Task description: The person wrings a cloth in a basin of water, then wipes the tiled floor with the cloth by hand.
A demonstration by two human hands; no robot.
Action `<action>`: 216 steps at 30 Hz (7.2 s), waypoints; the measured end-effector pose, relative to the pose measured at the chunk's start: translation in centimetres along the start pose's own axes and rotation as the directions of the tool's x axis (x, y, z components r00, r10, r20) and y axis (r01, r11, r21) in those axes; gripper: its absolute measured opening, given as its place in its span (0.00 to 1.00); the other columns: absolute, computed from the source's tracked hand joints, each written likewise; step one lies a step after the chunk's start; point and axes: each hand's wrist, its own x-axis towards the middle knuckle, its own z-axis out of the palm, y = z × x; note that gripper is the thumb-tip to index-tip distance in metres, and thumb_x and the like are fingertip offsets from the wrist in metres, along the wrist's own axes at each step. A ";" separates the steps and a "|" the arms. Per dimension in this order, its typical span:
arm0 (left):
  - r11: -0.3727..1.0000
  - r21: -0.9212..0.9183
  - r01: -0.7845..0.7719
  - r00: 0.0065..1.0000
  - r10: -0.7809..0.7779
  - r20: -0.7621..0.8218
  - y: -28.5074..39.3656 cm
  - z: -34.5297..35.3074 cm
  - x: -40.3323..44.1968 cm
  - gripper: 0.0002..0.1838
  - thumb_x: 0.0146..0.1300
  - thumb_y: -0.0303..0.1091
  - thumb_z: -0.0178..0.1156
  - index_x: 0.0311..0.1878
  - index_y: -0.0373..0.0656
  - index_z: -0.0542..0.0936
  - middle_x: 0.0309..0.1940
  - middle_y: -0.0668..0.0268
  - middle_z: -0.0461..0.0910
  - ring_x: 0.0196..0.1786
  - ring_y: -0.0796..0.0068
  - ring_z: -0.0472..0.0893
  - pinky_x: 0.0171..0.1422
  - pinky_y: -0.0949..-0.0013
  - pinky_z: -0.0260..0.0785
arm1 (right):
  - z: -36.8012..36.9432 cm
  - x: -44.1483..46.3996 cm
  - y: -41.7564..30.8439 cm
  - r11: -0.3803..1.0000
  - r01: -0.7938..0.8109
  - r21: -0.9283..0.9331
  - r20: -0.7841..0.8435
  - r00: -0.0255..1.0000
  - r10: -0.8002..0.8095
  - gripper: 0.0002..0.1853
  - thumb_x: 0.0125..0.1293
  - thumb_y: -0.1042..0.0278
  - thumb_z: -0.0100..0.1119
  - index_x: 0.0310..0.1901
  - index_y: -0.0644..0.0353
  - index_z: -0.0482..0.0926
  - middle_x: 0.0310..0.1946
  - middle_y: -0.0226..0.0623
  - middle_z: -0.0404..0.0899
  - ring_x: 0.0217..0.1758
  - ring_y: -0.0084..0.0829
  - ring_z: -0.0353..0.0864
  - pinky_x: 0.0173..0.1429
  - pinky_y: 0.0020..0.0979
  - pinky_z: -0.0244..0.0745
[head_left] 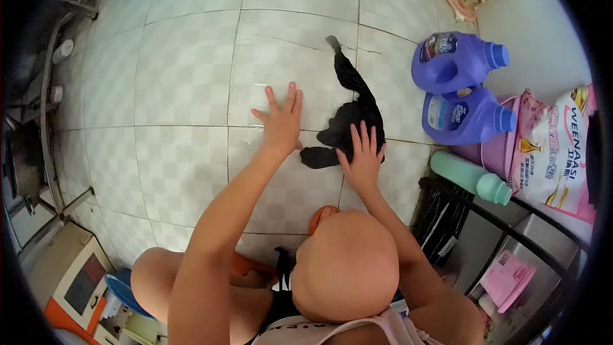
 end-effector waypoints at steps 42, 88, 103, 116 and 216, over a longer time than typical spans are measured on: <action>0.999 -0.043 0.030 0.999 -0.029 0.043 0.1 -0.1 0.1 0.71 0.33 0.44 0.80 0.77 0.50 0.40 0.78 0.71 0.30 0.76 0.36 0.34 0.61 0.18 0.52 | 0.0 11.9 8.2 0.875 -0.484 -0.026 -0.337 0.828 0.448 0.37 0.66 0.41 0.48 0.69 0.60 0.59 0.68 0.48 0.60 0.71 0.52 0.55 0.67 0.62 0.53; 0.975 -0.140 -0.171 0.981 0.155 -0.115 -11.6 1.2 -2.7 0.48 0.48 0.44 0.74 0.72 0.60 0.60 0.77 0.68 0.46 0.78 0.52 0.43 0.76 0.37 0.42 | 0.4 7.1 2.4 0.978 -0.195 0.075 0.184 0.967 0.179 0.57 0.53 0.26 0.57 0.76 0.48 0.41 0.77 0.42 0.35 0.79 0.51 0.34 0.72 0.67 0.31; 0.991 -0.102 -0.090 0.993 0.082 -0.081 -2.6 -4.6 6.7 0.49 0.49 0.47 0.72 0.74 0.61 0.58 0.78 0.65 0.42 0.76 0.39 0.40 0.70 0.27 0.46 | -4.4 32.0 11.7 0.966 -0.191 0.171 -0.078 0.975 0.207 0.48 0.60 0.29 0.52 0.75 0.47 0.49 0.77 0.38 0.42 0.79 0.45 0.39 0.75 0.60 0.35; 0.997 -0.019 -0.070 0.994 0.069 -0.082 -1.1 -5.6 8.2 0.53 0.45 0.48 0.74 0.74 0.61 0.56 0.77 0.61 0.40 0.75 0.34 0.43 0.65 0.26 0.53 | -4.2 36.1 15.2 0.868 -0.470 0.160 -0.251 0.831 0.496 0.39 0.60 0.43 0.54 0.70 0.53 0.60 0.73 0.43 0.53 0.76 0.48 0.50 0.72 0.64 0.45; 0.906 -0.298 0.302 0.941 -0.333 -0.059 -17.3 -4.8 0.8 0.55 0.42 0.38 0.77 0.74 0.68 0.55 0.77 0.58 0.36 0.75 0.32 0.40 0.64 0.26 0.57 | -0.8 20.5 -9.2 0.801 0.595 0.058 0.080 0.797 -0.598 0.45 0.49 0.44 0.66 0.69 0.48 0.62 0.74 0.39 0.50 0.77 0.48 0.47 0.70 0.65 0.43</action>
